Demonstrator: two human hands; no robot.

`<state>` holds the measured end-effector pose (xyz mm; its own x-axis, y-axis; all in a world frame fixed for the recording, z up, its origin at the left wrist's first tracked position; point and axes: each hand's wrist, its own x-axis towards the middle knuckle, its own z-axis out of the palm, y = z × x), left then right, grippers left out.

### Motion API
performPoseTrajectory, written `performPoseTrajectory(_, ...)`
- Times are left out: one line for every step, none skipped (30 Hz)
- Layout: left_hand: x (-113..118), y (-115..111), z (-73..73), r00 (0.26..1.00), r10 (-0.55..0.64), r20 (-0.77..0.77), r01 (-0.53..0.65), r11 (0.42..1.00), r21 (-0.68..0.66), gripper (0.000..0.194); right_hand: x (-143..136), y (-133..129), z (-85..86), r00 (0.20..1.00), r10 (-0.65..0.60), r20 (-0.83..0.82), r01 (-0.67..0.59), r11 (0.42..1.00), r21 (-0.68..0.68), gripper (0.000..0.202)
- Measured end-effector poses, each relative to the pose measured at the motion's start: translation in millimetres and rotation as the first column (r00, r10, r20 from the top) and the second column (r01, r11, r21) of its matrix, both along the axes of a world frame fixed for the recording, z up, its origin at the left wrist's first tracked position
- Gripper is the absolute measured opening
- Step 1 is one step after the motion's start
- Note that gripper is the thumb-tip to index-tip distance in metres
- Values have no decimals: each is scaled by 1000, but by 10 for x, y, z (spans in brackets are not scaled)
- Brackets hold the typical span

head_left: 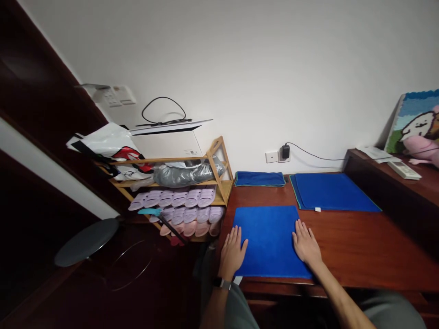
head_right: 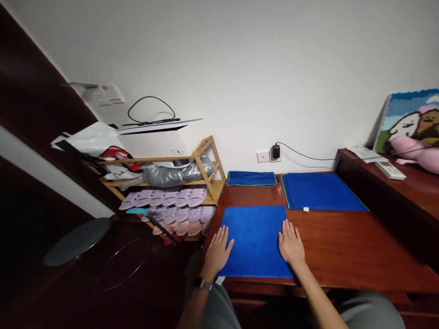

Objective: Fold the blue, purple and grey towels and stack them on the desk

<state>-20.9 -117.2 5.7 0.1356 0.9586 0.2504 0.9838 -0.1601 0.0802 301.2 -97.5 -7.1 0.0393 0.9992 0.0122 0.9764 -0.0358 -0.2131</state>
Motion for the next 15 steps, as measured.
performPoseTrajectory(-48,5,-17,1000,0,-3,0,1000,12,65,-5,8,-7,1000,-5,0,5,1000,4,72)
performPoseTrajectory(-60,18,-30,1000,-2,-4,2,1000,19,65,-12,22,-10,1000,-9,3,9,1000,9,71)
performPoseTrajectory(-48,37,-37,1000,-1,-4,1,1000,21,65,-21,41,-4,1000,-13,10,13,1000,11,71)
performPoseTrajectory(-24,60,-35,1000,3,-4,-3,1000,19,65,-33,64,10,1000,-16,20,15,1000,10,70)
performPoseTrajectory(3,82,-24,1000,10,-5,-9,1000,14,64,-46,88,35,999,-18,30,17,1000,5,70)
performPoseTrajectory(25,101,-6,1000,16,-6,-16,1000,5,63,-59,109,68,999,-18,39,19,1000,-3,69)
performPoseTrajectory(36,113,18,1000,21,-9,-21,1000,-5,63,-68,123,105,999,-19,44,20,1000,-15,69)
performPoseTrajectory(36,116,45,1000,25,-14,-26,1000,-14,63,-74,124,141,999,-21,44,22,999,-30,68)
performPoseTrajectory(29,110,73,999,28,-18,-28,999,-19,62,-75,109,171,999,-27,41,29,999,-42,68)
performPoseTrajectory(21,95,99,999,27,-22,-28,999,-17,62,-71,77,188,999,-33,32,34,998,-44,68)
performPoseTrajectory(19,72,119,999,25,-23,-25,1000,-5,62,-63,28,188,999,-35,20,36,999,-37,68)
performPoseTrajectory(33,42,131,1000,20,-21,-20,1000,16,61,-52,-34,171,999,-32,5,32,999,-25,68)
performPoseTrajectory(72,8,136,1000,11,-14,-10,999,42,61,-42,-102,139,1000,-25,-8,25,1000,-11,69)
performPoseTrajectory(144,-28,133,1000,-7,-3,7,998,65,62,-32,-172,96,1000,-13,-15,13,1000,2,69)
performPoseTrajectory(253,-64,126,999,-34,12,33,996,80,62,-24,-237,49,1000,1,-17,-1,1000,12,70)
